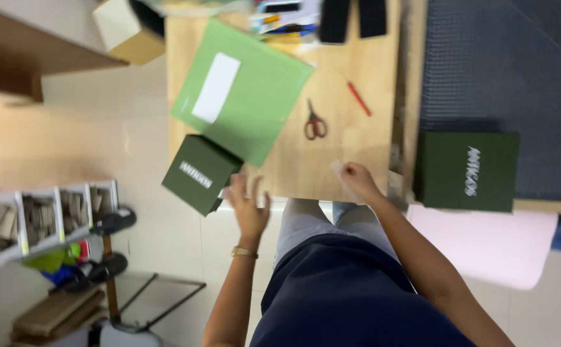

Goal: Peeling a white adhesive backing strip from a green gift box in a workshop environment.

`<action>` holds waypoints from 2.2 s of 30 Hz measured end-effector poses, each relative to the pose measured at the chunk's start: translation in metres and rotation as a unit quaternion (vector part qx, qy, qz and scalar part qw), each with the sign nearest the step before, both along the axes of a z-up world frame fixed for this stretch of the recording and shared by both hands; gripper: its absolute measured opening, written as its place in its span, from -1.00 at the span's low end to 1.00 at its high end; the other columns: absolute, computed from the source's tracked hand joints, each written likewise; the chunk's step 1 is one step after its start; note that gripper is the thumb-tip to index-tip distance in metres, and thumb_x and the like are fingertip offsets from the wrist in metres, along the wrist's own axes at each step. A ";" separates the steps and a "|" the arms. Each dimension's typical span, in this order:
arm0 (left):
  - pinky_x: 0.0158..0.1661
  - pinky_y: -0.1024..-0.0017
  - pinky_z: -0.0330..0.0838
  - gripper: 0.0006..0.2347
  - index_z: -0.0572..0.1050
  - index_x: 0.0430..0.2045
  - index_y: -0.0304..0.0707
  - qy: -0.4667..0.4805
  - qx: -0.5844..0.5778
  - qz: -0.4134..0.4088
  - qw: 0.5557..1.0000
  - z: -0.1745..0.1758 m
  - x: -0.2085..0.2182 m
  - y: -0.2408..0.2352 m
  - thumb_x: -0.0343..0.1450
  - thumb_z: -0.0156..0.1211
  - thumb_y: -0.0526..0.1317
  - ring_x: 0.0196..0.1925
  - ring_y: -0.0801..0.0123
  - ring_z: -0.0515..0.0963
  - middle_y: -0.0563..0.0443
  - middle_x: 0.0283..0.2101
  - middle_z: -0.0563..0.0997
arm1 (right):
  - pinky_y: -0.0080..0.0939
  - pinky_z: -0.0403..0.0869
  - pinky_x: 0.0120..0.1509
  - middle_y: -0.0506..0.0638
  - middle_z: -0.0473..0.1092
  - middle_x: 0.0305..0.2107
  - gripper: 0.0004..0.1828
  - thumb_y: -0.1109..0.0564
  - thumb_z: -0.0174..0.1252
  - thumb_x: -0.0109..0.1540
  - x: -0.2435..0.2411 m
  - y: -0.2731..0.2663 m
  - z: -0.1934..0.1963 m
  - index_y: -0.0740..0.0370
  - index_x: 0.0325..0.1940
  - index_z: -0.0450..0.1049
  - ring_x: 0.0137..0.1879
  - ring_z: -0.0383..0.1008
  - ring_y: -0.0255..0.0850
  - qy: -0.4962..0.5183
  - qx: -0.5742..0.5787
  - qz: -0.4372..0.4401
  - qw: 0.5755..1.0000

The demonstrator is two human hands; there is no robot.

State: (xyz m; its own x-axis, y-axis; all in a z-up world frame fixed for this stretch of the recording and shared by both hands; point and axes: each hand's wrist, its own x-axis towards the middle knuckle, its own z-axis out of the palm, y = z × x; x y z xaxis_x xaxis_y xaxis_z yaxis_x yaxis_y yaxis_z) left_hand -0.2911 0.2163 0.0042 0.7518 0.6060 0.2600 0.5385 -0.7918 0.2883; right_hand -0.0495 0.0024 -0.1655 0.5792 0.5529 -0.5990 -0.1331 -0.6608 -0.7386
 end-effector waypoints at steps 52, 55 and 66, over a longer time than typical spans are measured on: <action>0.13 0.12 0.47 -0.36 0.21 0.33 -0.13 -0.500 -0.687 0.073 0.522 0.223 0.087 0.034 0.29 0.28 -0.27 0.14 0.08 0.52 -0.18 0.14 0.51 | -0.17 0.31 0.31 0.25 0.19 0.31 -0.49 -0.07 0.01 0.43 -0.012 0.075 0.458 0.16 0.37 0.09 0.31 0.25 -0.09 -0.414 0.400 -0.201 0.793; 0.26 0.03 0.39 -0.41 0.15 0.34 -0.20 -0.534 -0.671 -0.035 0.513 0.215 0.103 -0.004 0.41 0.25 -0.15 0.27 0.09 0.45 -0.18 0.26 0.42 | 0.07 0.28 0.50 0.33 0.04 0.42 -0.23 -0.05 0.07 0.28 -0.016 0.061 0.446 -0.12 0.52 -0.08 0.48 0.15 0.11 -0.204 0.523 -0.206 0.801; 0.31 0.11 0.29 -0.14 0.16 0.37 -0.20 -0.371 -0.783 -0.309 0.392 0.254 0.150 0.023 0.31 0.04 0.45 0.34 0.15 0.38 -0.11 0.35 0.34 | -0.04 0.31 0.48 0.05 0.09 0.35 -0.09 0.01 0.18 0.17 0.001 -0.007 0.437 0.05 0.53 -0.08 0.40 0.19 -0.10 -0.241 0.495 -0.284 0.785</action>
